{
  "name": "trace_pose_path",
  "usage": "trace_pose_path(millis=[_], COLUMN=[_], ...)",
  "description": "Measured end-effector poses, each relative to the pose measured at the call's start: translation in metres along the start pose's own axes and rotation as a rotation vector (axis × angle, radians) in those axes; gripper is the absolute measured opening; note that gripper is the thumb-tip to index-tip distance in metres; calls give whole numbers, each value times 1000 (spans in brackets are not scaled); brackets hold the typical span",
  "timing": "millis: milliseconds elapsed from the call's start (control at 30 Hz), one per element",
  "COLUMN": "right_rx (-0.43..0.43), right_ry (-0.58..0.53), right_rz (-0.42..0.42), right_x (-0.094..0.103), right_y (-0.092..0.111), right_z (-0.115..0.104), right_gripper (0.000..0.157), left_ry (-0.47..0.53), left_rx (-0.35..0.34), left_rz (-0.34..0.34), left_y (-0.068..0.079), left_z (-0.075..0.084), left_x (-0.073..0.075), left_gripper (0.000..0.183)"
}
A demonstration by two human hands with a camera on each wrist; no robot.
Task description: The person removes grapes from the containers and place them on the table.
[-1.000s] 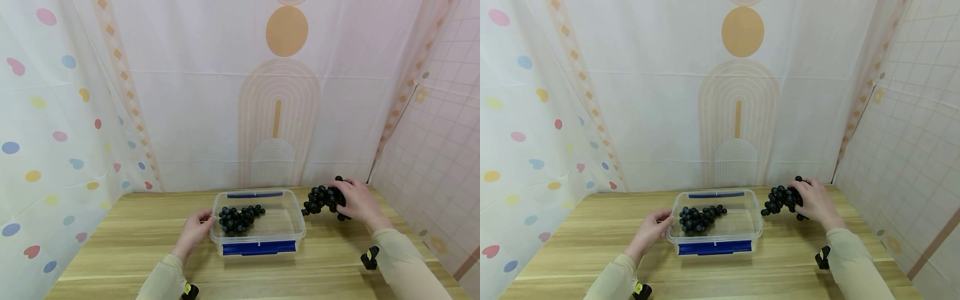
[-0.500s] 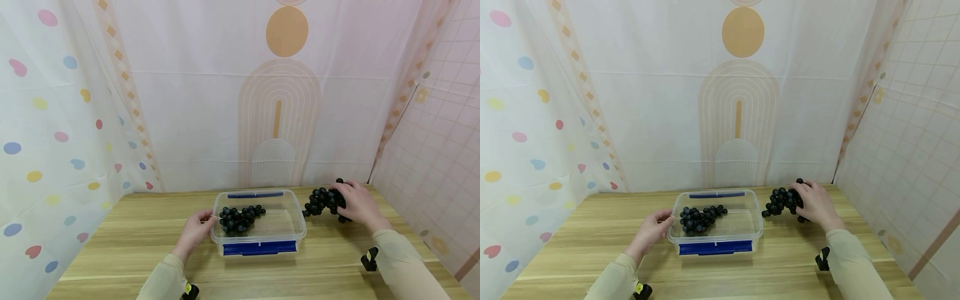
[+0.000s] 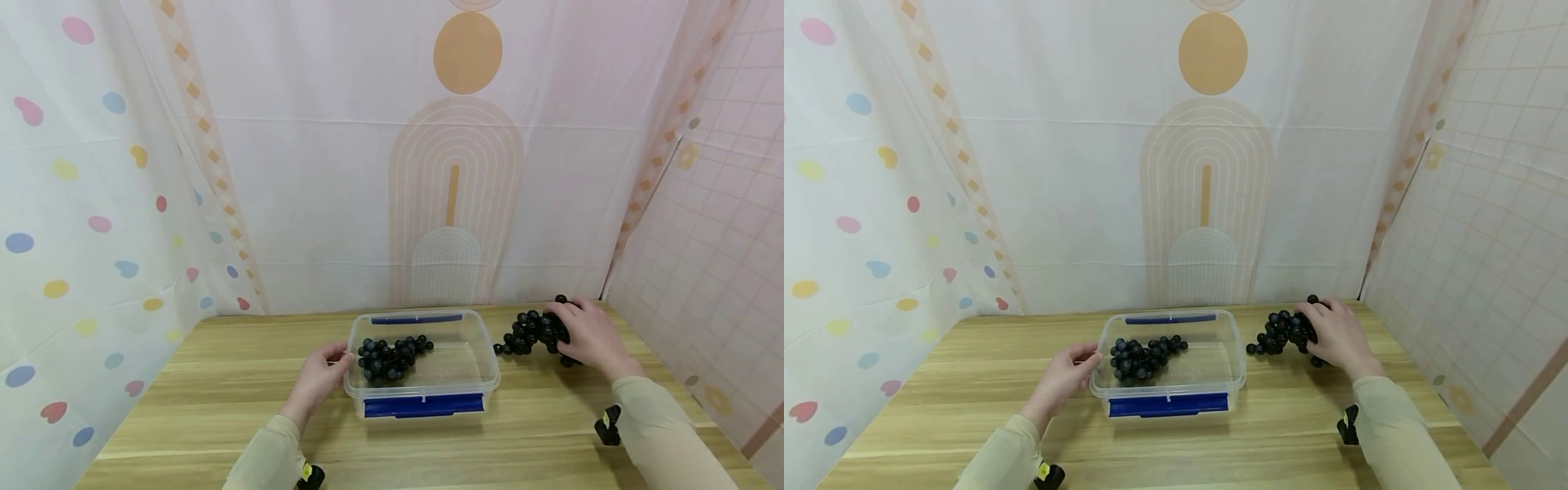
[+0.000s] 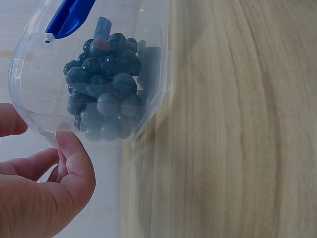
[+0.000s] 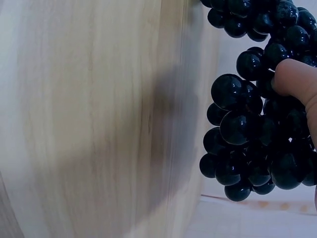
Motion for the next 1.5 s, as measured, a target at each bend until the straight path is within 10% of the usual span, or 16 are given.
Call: trace_pose_path(millis=[1500], right_rx=[18], right_ry=[101], right_rz=[8], right_x=[-6], right_y=[18], right_z=[15], right_gripper=[73], left_ry=[-21], left_rx=[-7], left_rz=[7], left_y=[-1], left_z=[-2], left_x=[-1], left_gripper=[39])
Point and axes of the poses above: each hand's wrist, its own y-axis away from the middle knuckle, its own x-axis out of the back of the hand, z = x × y, the point moved 1 cm from there along -y, towards the middle knuckle, and after that the axes turned 7 degrees about -y, right-handed, at the moved point
